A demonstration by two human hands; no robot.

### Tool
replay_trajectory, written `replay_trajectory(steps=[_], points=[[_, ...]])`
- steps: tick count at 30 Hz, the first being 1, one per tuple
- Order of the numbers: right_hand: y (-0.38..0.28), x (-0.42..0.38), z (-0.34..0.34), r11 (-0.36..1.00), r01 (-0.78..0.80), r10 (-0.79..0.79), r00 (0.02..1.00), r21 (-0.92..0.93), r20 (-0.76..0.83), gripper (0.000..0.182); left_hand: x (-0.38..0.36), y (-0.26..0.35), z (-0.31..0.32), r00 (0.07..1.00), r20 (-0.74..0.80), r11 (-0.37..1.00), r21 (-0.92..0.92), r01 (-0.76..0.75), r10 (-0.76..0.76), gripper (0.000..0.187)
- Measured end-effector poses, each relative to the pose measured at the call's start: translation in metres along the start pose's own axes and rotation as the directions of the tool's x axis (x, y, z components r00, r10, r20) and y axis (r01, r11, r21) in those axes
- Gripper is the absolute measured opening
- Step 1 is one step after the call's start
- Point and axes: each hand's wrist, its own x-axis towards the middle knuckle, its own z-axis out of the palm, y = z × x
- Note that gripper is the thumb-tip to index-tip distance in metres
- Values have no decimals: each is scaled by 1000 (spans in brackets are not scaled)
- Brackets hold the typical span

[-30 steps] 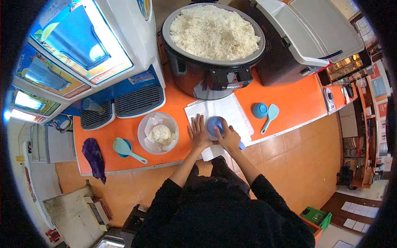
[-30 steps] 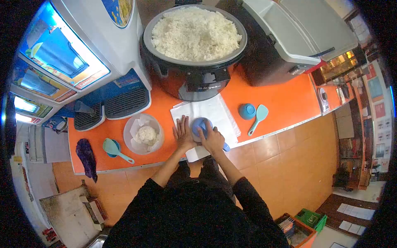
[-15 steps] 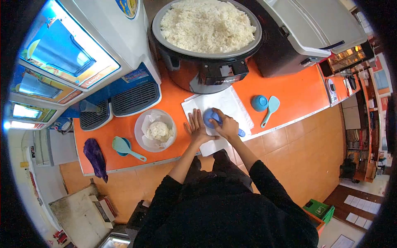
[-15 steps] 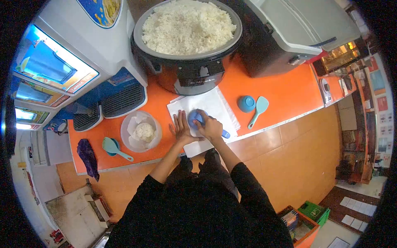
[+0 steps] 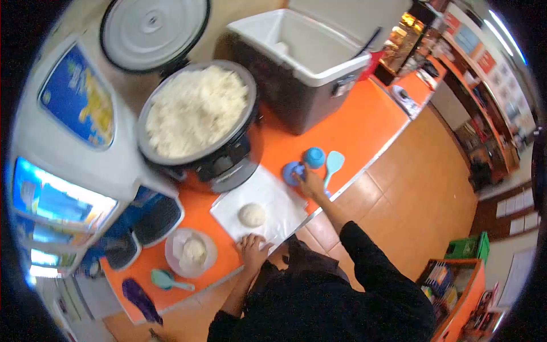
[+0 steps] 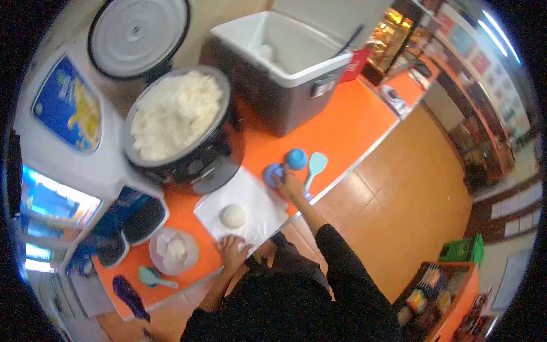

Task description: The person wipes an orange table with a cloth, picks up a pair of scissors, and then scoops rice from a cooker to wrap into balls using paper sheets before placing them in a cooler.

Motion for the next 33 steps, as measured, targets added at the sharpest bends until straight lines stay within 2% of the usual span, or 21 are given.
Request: replay_trajectory(steps=[1, 2, 4, 5, 6, 7, 9, 10, 12, 13, 15, 17, 19, 21, 23, 25, 26, 28, 29, 31, 33], points=[[-10, -1, -9, 1000, -9, 8, 999, 3, 52, 66, -3, -5, 9, 1000, -25, 1000, 22, -16, 16, 30], [-14, -8, -7, 955, 101, -128, 988, -279, -83, 68, -3, -3, 11, 999, -45, 1000, -2, -7, 7, 27], [-31, -23, -8, 895, 310, -399, 878, -321, -265, 65, 3, 5, 0, 1000, 12, 999, -44, -6, 6, 19], [-37, -37, -4, 848, 437, -505, 839, -302, -203, 53, 5, 3, 1, 1000, 14, 999, -44, -27, 28, 19], [-49, -55, -5, 824, 536, -546, 838, -182, -3, 46, 5, 2, 1, 1000, 21, 998, -61, 6, -5, 18], [-48, -69, 8, 708, 706, -705, 705, 21, 77, 47, 4, -1, 3, 999, 26, 996, -79, 39, -37, 17], [-57, -96, 13, 570, 798, -789, 465, 196, 402, 49, 11, -2, 1, 1000, 15, 994, -110, 23, -22, 15], [-57, -100, 13, 576, 796, -785, 473, 188, 399, 49, 12, -1, -3, 997, -9, 987, -145, 73, -75, 16], [-51, -99, 22, 494, 864, -818, 500, -99, 283, 48, 19, 7, -21, 987, -12, 980, -123, 156, -159, 18], [-44, -93, 23, 492, 865, -819, 497, -95, 285, 48, 22, 15, -29, 987, -12, 980, -121, 160, -162, 18], [-29, -80, 16, 645, 755, -698, 644, -115, 314, 46, 28, 39, -46, 994, -62, 971, -229, 72, -88, 18], [-11, -73, 12, 521, 848, -845, 496, 98, 201, 25, 18, 23, -34, 998, 0, 986, -155, 58, -59, 26], [15, -68, 19, 563, 808, -795, 471, 175, 383, 27, -14, -28, -5, 995, 94, 991, -133, 2, 11, 33], [15, -46, 4, 734, 607, -644, 482, 304, 593, 32, -20, -35, -20, 985, 104, 969, -196, 154, -136, 32], [9, -30, 6, 724, 465, -673, 635, 509, 378, 26, -8, -29, -41, 959, 74, 890, -359, 282, -274, 23], [-6, -13, 28, 781, -81, -325, 794, 619, 514, 18, 3, -51, -23, 857, -101, 699, -630, 337, -505, 10], [-13, -9, 40, 770, -91, -284, 837, 632, 467, 18, 11, -62, -14, 844, -118, 702, -622, 349, -524, 10], [-23, -6, 61, 756, -96, -254, 869, 648, 425, 20, 26, -78, -2, 626, -46, 408, -795, 449, -779, 24], [-25, -11, 74, 725, -152, -167, 908, 671, 385, 19, 27, -76, 3, 613, -60, 410, -794, 449, -788, 24], [-27, -20, 87, 691, -207, -84, 928, 692, 362, 18, 27, -65, 14, 463, 85, 150, -881, 448, -882, 29], [-26, -29, 87, 773, -152, 18, 976, 616, 218, 17, 16, -62, 15, 371, 120, 120, -818, 563, -921, 27]])
